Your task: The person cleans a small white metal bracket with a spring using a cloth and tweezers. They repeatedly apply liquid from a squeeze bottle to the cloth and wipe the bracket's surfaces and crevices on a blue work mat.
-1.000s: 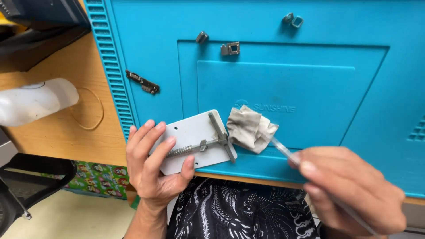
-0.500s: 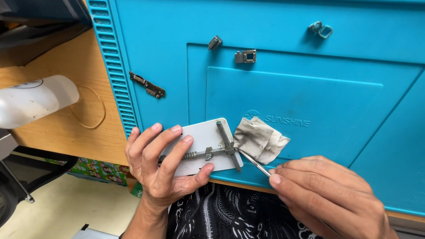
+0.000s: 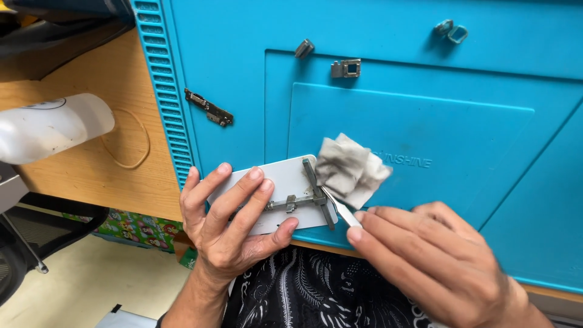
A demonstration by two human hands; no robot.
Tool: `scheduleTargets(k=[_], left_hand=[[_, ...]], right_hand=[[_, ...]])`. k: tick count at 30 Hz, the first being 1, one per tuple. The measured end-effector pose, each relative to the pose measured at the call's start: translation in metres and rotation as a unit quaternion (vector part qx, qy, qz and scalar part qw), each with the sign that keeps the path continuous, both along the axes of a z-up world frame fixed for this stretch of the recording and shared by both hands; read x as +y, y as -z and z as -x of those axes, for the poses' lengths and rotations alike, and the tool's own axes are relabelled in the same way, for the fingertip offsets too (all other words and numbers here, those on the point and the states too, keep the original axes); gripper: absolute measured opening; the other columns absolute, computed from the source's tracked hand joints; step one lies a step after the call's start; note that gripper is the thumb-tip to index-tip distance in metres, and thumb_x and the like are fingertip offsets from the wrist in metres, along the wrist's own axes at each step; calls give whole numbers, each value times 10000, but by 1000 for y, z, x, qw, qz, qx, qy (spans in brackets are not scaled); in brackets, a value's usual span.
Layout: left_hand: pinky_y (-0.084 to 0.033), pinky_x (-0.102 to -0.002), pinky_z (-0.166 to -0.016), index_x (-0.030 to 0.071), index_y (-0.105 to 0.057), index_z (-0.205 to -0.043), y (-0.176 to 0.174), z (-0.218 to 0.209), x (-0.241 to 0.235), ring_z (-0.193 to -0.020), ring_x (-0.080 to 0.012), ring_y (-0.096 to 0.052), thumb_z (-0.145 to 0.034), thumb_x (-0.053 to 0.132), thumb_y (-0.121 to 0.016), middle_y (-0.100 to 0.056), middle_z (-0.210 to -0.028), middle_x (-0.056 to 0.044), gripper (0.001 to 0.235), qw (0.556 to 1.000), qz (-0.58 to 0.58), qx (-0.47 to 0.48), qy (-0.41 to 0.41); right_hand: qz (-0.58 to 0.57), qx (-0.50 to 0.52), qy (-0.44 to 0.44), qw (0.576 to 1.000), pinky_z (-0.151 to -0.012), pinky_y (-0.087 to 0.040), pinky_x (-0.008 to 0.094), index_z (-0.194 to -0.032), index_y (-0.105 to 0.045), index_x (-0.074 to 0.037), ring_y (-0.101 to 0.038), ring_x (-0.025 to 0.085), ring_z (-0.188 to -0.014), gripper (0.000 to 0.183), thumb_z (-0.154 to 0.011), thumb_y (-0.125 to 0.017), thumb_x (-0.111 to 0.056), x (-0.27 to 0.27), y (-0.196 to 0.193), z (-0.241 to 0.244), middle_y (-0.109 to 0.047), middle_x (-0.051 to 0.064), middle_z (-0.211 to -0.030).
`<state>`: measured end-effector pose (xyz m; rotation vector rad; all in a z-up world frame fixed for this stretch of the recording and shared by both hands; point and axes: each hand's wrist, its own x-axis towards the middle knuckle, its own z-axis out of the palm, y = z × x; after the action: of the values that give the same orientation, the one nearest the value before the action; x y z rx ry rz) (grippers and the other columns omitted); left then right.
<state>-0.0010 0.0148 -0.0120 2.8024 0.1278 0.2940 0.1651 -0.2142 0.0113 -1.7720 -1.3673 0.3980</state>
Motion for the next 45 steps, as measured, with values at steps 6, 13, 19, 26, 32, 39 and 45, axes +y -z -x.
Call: scheduleTargets(k=[6, 13, 19, 26, 32, 39, 45], left_hand=[[-354, -527, -1182, 117, -759, -1108, 4, -1, -1, -1169, -343, -609, -914, 516, -717, -737, -1159, -70, 447, 1000, 17, -20, -16], [-351, -532, -1187, 118, -752, -1109, 4, 0, -2, -1168, -342, -597, -912, 513, -709, -735, -1154, -71, 444, 999, 20, -22, -23], [-349, -523, -1186, 129, -746, -1103, 6, 0, -3, -1171, -333, -593, -908, 516, -707, -729, -1156, -59, 435, 999, 22, -22, -28], [-346, -522, -1182, 135, -746, -1115, 5, 1, -2, -1176, -328, -591, -911, 527, -704, -728, -1170, -46, 444, 999, 17, -16, -26], [-355, -530, -1168, 139, -745, -1115, 6, 1, -1, -1175, -332, -597, -911, 534, -713, -725, -1178, -37, 445, 1000, 8, -16, -24], [-360, -533, -1162, 125, -745, -1115, 6, 0, -2, -1168, -350, -601, -914, 515, -722, -721, -1176, -58, 439, 1000, 4, -24, -18], [-350, -533, -1173, 123, -739, -1116, 4, -1, -4, -1178, -346, -600, -909, 502, -728, -725, -1174, -63, 432, 999, 10, -20, -27]], right_hand=[[14, 171, 132, 976, -757, -679, 353, -1014, -667, 62, -783, 247, -824, 159, -869, -634, 5, -14, -12, 11, -734, 150, -888], [-14, 163, 88, 983, -688, -642, 337, -970, -674, 88, -749, 282, -763, 138, -889, -600, 4, -4, -8, 3, -712, 166, -852], [12, 162, 85, 983, -726, -646, 351, -997, -689, 81, -722, 271, -756, 160, -895, -613, -16, -9, -6, 3, -724, 164, -883], [5, 145, 93, 985, -683, -629, 350, -956, -693, 83, -699, 275, -709, 133, -883, -627, -7, -4, -6, 3, -713, 163, -840], [9, 138, 49, 989, -677, -611, 346, -1014, -679, 91, -697, 277, -747, 163, -896, -635, -13, -5, -8, -2, -715, 153, -901], [-30, 130, -12, 991, -746, -667, 364, -1040, -668, 108, -720, 278, -779, 191, -928, -590, -25, -8, -6, -14, -705, 160, -906], [27, 177, 108, 978, -727, -647, 325, -949, -704, 71, -753, 272, -760, 151, -861, -612, -11, -20, -14, 1, -728, 125, -817]])
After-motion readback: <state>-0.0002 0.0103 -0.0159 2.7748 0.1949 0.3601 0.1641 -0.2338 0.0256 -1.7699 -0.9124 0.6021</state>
